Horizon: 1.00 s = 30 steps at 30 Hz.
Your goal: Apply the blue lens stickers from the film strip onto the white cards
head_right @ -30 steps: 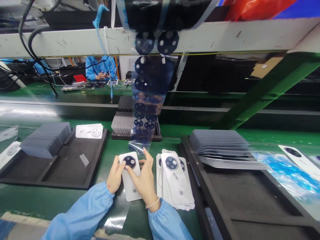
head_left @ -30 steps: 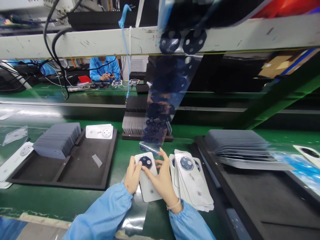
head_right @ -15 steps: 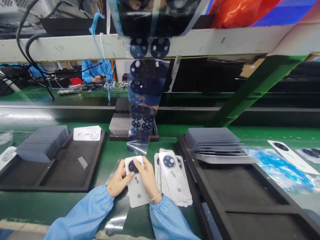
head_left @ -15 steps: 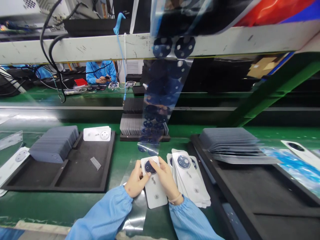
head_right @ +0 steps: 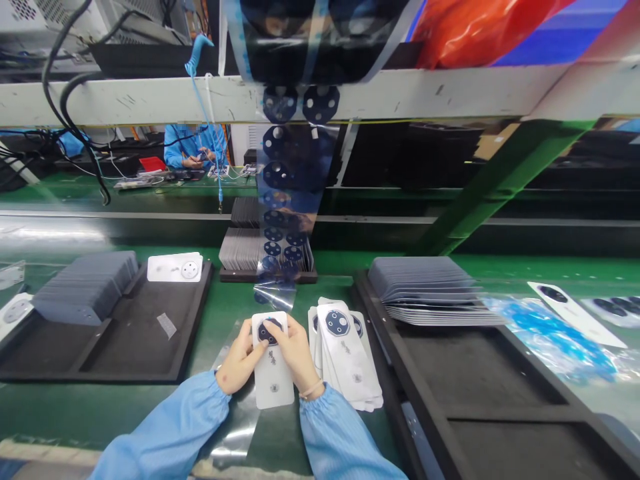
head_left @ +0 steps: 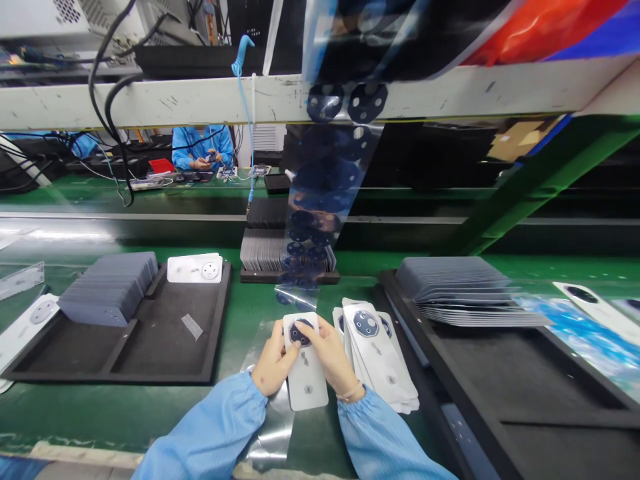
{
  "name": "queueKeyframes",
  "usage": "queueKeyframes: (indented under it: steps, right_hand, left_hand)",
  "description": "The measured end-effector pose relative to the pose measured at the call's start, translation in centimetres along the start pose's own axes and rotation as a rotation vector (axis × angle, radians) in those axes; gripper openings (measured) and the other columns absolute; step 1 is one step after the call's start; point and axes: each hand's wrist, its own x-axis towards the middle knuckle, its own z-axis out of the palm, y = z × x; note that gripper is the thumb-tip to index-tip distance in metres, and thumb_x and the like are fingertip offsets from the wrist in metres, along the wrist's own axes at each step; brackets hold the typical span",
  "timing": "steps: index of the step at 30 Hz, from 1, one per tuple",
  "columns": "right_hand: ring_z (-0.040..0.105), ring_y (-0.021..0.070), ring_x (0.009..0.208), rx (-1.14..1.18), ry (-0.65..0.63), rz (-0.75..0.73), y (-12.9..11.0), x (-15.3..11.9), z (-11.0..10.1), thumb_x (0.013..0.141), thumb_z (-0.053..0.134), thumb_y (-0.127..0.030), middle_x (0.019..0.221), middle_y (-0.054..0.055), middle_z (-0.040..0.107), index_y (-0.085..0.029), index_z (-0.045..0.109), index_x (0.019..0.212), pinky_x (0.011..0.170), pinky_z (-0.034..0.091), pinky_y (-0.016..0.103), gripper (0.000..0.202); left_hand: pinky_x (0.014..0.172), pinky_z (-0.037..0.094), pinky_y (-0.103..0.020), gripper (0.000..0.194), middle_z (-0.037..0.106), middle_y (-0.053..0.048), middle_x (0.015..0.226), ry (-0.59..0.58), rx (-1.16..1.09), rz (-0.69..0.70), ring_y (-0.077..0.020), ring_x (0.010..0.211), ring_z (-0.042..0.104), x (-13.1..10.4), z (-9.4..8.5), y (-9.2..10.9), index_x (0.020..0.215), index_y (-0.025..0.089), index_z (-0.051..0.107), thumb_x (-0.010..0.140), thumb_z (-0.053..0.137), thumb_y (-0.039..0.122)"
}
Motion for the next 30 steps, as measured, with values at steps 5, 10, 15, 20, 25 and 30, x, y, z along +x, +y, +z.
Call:
queueKeyframes:
  steps: [5, 10, 15, 20, 25, 30]
  right_hand:
    - [0.063, 0.0223, 0.077, 0.045, 0.032, 0.018, 0.1, -0.1, 0.1, 0.077, 0.072, -0.041, 0.080, 0.002, 0.071, -0.019, 0.070, 0.088, 0.068, 0.046, 0.030, 0.024]
    - [0.064, 0.0236, 0.081, 0.072, 0.000, 0.026, -0.3, -0.2, -0.1, 0.079, 0.069, -0.043, 0.086, 0.003, 0.072, -0.020, 0.070, 0.091, 0.070, 0.047, 0.031, 0.026]
    - [0.066, 0.0234, 0.086, 0.118, -0.233, 0.074, -0.6, -0.2, -0.5, 0.077, 0.074, -0.044, 0.096, 0.003, 0.072, -0.023, 0.067, 0.106, 0.078, 0.050, 0.034, 0.036]
    - [0.066, 0.0219, 0.083, 0.077, -0.172, 0.039, -0.3, -0.3, -0.2, 0.067, 0.083, -0.036, 0.094, 0.004, 0.072, -0.021, 0.064, 0.105, 0.075, 0.050, 0.033, 0.045]
    - [0.063, 0.0203, 0.074, 0.002, 0.010, 0.058, -0.2, -0.1, -0.1, 0.061, 0.085, -0.036, 0.080, 0.002, 0.070, -0.018, 0.067, 0.086, 0.067, 0.048, 0.030, 0.036]
    - [0.061, 0.0197, 0.071, -0.065, 0.086, 0.025, 0.1, 0.2, -0.4, 0.064, 0.082, -0.038, 0.076, 0.002, 0.069, -0.018, 0.068, 0.079, 0.066, 0.046, 0.030, 0.029]
  left_hand:
    - [0.056, 0.046, -0.022, 0.043, 0.067, -0.002, 0.081, -0.008, -0.067, -0.035, -0.0147, 0.065, 0.063, -0.1, 0.3, 0.4, 0.116, 0.019, 0.042, 0.088, 0.057, 0.048]
    - [0.054, 0.049, -0.024, 0.056, 0.069, -0.001, 0.073, 0.024, -0.278, -0.117, -0.0153, 0.058, 0.065, 0.4, 0.3, 1.4, 0.114, 0.018, 0.042, 0.077, 0.069, 0.051]
    - [0.050, 0.049, -0.023, 0.052, 0.069, 0.001, 0.068, 0.126, -0.339, -0.130, -0.0143, 0.051, 0.062, 0.7, -0.4, 1.5, 0.109, 0.020, 0.042, 0.076, 0.070, 0.049]
    - [0.063, 0.050, -0.026, 0.038, 0.071, -0.003, 0.088, 0.061, -0.256, -0.062, -0.0159, 0.070, 0.067, 0.7, -0.4, 1.0, 0.111, 0.019, 0.049, 0.086, 0.060, 0.046]
    - [0.077, 0.049, -0.029, 0.038, 0.067, -0.006, 0.106, -0.065, -0.154, 0.006, -0.0183, 0.089, 0.065, 0.4, -0.1, 0.2, 0.120, 0.020, 0.048, 0.091, 0.052, 0.044]
    - [0.075, 0.051, -0.030, 0.054, 0.068, -0.007, 0.098, -0.146, -0.214, -0.034, -0.0199, 0.084, 0.067, 0.2, 0.3, -0.3, 0.124, 0.020, 0.040, 0.083, 0.066, 0.042]
